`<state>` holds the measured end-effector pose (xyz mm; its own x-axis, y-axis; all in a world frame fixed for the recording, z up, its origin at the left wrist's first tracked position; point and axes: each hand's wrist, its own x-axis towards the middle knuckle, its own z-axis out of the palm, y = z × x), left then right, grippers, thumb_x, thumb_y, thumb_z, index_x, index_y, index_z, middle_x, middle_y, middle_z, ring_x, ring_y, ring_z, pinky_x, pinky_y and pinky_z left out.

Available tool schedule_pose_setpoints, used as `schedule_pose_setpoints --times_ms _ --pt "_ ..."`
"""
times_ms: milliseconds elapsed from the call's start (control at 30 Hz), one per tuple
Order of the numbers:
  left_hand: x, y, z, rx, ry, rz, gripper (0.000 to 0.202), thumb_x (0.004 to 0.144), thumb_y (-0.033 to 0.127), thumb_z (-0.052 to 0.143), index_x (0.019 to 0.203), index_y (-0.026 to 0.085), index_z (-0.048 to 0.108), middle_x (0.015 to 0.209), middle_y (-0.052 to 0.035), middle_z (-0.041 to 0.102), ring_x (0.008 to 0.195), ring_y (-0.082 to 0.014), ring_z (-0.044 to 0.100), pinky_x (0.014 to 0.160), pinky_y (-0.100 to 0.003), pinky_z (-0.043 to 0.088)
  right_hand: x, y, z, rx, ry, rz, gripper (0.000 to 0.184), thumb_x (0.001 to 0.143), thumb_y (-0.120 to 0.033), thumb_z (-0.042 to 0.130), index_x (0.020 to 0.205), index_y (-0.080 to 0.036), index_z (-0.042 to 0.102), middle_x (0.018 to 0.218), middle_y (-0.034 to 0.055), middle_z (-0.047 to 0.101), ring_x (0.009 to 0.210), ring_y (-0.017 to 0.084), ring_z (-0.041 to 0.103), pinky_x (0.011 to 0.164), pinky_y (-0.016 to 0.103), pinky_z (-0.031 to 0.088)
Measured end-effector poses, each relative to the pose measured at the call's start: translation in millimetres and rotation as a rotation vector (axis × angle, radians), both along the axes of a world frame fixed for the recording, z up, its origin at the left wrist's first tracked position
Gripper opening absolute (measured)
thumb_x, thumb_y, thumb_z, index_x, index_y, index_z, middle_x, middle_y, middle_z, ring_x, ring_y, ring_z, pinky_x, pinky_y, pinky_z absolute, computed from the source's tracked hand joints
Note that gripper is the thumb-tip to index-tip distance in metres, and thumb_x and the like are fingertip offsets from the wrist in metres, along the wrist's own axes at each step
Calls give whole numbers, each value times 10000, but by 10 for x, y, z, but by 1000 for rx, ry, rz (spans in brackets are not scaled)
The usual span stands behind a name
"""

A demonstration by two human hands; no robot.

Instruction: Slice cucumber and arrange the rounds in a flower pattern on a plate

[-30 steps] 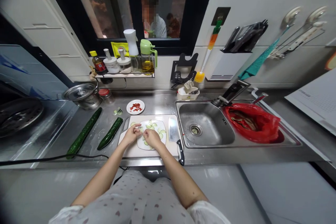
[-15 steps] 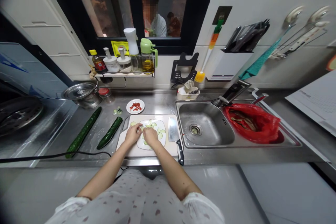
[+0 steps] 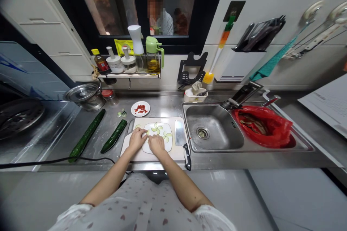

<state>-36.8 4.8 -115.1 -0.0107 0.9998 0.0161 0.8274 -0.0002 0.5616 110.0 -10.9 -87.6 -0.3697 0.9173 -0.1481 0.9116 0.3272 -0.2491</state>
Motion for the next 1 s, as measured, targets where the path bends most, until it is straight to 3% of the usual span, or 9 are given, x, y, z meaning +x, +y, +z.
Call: schedule_pose_setpoints --times_ms 1000 --pt "40 -2 -42 0 -16 53 234 813 300 640 1025 245 723 969 -58 554 977 -221 553 874 -319 451 6 0 92 -69 -99 -30 317 982 -259 385 1166 -188 633 969 112 697 972 223 613 791 305 385"
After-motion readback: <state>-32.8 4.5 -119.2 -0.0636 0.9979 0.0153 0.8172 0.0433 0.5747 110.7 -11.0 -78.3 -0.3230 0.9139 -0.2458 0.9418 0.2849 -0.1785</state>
